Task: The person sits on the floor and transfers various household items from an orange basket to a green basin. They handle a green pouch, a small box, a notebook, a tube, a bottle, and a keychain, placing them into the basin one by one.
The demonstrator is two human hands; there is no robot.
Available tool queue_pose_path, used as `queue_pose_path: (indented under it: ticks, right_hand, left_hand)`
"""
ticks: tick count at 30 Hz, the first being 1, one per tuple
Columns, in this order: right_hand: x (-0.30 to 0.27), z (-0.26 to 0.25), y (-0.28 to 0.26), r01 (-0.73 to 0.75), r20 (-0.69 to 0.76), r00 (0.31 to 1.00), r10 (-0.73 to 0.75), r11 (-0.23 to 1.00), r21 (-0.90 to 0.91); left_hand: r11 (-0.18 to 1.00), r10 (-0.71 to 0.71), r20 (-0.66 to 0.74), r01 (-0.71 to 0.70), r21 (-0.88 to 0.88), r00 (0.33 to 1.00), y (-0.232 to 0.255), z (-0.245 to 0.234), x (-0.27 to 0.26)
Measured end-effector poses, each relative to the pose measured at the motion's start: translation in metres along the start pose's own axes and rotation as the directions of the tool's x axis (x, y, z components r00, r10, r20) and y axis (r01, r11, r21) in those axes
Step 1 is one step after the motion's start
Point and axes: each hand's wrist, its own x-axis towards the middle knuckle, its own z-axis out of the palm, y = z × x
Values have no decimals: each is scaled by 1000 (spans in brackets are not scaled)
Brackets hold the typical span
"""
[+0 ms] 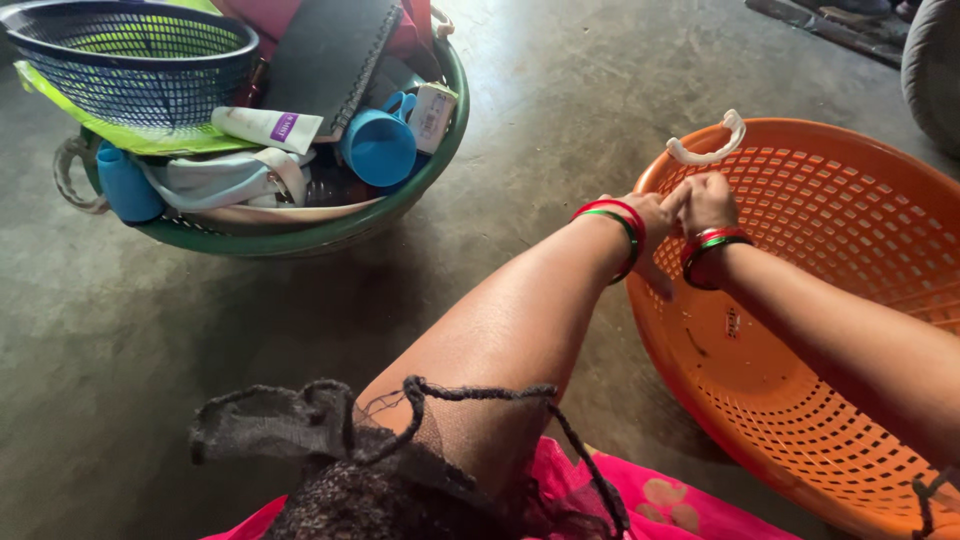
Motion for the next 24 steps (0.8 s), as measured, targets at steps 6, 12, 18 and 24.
queue_pose_path:
  ticks: [6, 12, 18, 24]
  right_hand:
    - [-13, 1, -67, 81, 139, 983, -123, 958, 273]
    - [-23, 8, -112, 4, 331, 938, -108, 954, 299]
    - [-18, 10, -111, 40, 361, 926, -115, 977, 209]
    - [-16, 12, -110, 115, 303, 946, -115, 993, 15]
  left_hand:
    - [949, -181, -200, 118, -291, 963, -36, 22, 50]
    - [877, -337, -255, 204, -436, 906, -52, 16, 65]
    - [802, -458, -242, 280, -527, 855, -47, -18, 25]
    - [708, -619, -307, 344, -617, 723, -29, -54, -24]
